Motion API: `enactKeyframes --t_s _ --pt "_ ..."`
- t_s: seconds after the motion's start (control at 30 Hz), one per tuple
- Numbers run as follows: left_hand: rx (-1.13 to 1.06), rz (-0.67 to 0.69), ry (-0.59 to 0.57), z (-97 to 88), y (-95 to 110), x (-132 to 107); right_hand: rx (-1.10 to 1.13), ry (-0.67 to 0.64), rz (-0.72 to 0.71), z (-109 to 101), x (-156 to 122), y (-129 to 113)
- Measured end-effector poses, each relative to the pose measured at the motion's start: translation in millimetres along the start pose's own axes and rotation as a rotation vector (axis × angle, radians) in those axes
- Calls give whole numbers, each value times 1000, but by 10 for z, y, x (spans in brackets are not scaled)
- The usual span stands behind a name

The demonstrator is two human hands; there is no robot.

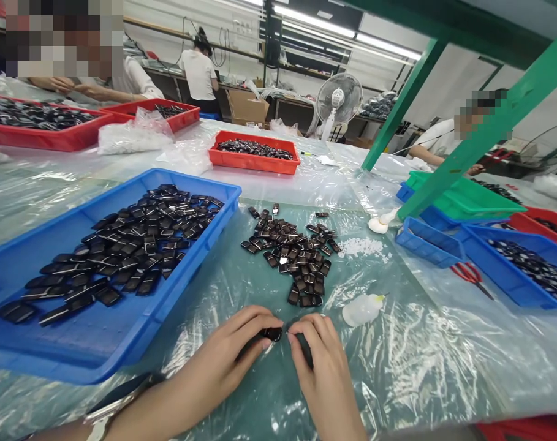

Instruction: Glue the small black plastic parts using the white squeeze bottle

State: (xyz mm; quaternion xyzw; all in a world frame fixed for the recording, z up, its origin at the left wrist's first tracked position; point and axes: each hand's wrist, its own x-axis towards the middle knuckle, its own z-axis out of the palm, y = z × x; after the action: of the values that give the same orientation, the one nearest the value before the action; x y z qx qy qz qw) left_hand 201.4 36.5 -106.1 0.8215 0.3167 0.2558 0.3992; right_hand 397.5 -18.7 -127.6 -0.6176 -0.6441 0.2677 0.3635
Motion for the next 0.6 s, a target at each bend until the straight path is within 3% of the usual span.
enactKeyframes --t_s 0.33,0.6 --pt "-55 64 -48 -31 19 -13 350 1 166 46 -130 -162" --pt "-96 164 -82 -80 70 -8 455 -116 115 -154 -85 -91"
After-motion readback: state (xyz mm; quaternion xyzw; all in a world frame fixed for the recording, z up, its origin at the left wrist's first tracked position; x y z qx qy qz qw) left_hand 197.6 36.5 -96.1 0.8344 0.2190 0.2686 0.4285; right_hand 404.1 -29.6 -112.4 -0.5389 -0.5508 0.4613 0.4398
